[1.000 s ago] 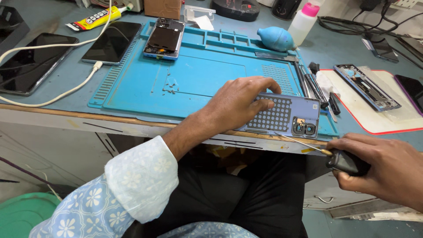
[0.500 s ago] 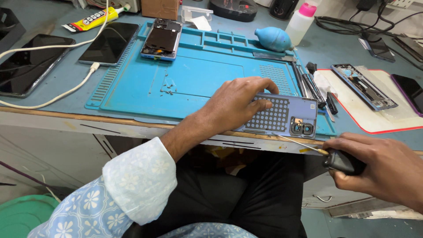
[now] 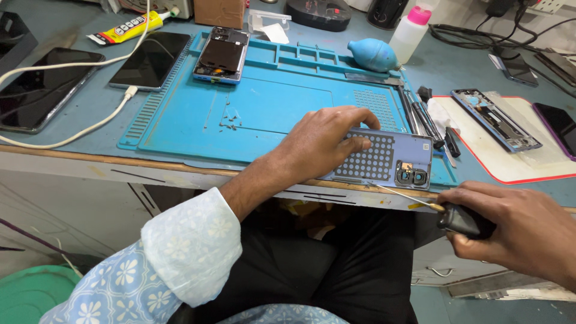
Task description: The person holds a smartphone back cover flat on a blue repair mat while directing a hot air gun along its edge, repositioning the phone and heating different sides. They then lift and peel the back cover away from the phone body, work around the camera module area, and set the separated cover on the mat.
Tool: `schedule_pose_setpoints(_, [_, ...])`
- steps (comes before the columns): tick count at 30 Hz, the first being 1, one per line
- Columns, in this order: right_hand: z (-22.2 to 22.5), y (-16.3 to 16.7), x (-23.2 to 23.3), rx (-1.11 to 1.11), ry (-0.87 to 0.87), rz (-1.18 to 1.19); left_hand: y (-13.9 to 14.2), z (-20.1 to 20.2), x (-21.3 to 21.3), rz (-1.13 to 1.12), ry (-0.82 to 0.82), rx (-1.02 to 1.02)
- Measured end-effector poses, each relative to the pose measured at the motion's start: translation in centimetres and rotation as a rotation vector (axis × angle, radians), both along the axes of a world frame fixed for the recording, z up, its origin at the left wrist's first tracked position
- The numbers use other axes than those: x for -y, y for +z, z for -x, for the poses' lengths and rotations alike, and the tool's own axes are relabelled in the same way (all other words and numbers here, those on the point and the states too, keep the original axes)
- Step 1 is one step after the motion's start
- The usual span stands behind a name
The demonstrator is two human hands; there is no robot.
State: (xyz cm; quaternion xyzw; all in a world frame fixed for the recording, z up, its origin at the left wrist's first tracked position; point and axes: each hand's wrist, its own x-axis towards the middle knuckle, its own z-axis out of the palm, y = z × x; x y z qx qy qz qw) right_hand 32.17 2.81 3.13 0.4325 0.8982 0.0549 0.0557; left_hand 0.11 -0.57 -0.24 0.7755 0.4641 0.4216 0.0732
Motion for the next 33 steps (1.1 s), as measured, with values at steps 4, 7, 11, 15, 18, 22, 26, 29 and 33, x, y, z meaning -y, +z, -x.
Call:
schedule_pose_setpoints(4, [-0.2,0.2,0.11,-0.002,-0.057,0.018,-0.15,0.06,-0.12,-0.027,-0.006,0.007])
schedule_pose_setpoints(7, [-0.09,0.29,0.22,0.012,-0.046,0.016,-0.13,-0.02,-0.2,-0.012,-0.001,0.005])
schedule_pose_setpoints(11, [0.42,-0.01,0.16,0.01,0.004,0.011,-0.1,-0.09,-0.2,0.018,0.013,-0.015])
schedule_pose_setpoints(15, [0.4,0.11,-0.11,-0.021,0.057,-0.009,-0.22,-0.07,-0.25,-0.017,0.003,-0.01])
schedule_pose_setpoints(18, [0.04,0.31,-0.04,0.042,-0.067,0.024,-0.26,-0.15,-0.4,0.023,0.005,0.0])
schedule_pose_setpoints(22, [-0.08,0.34,0.16,0.024,-0.051,0.021,-0.2,-0.05,-0.27,0.015,0.001,-0.008])
schedule_pose_setpoints(26, [0.34,0.01,0.0,-0.003,0.034,-0.023,-0.09,0.07,-0.11,-0.008,0.001,-0.013])
schedule_pose_setpoints(29, [0.25,0.1,-0.17,0.067,-0.023,-0.012,-0.13,-0.02,-0.21,-0.004,0.0,-0.007])
schedule_pose_setpoints(33, [-0.18,0.18,-0.03,0.02,-0.047,0.001,-0.26,-0.06,-0.37,-0.01,-0.003,-0.005])
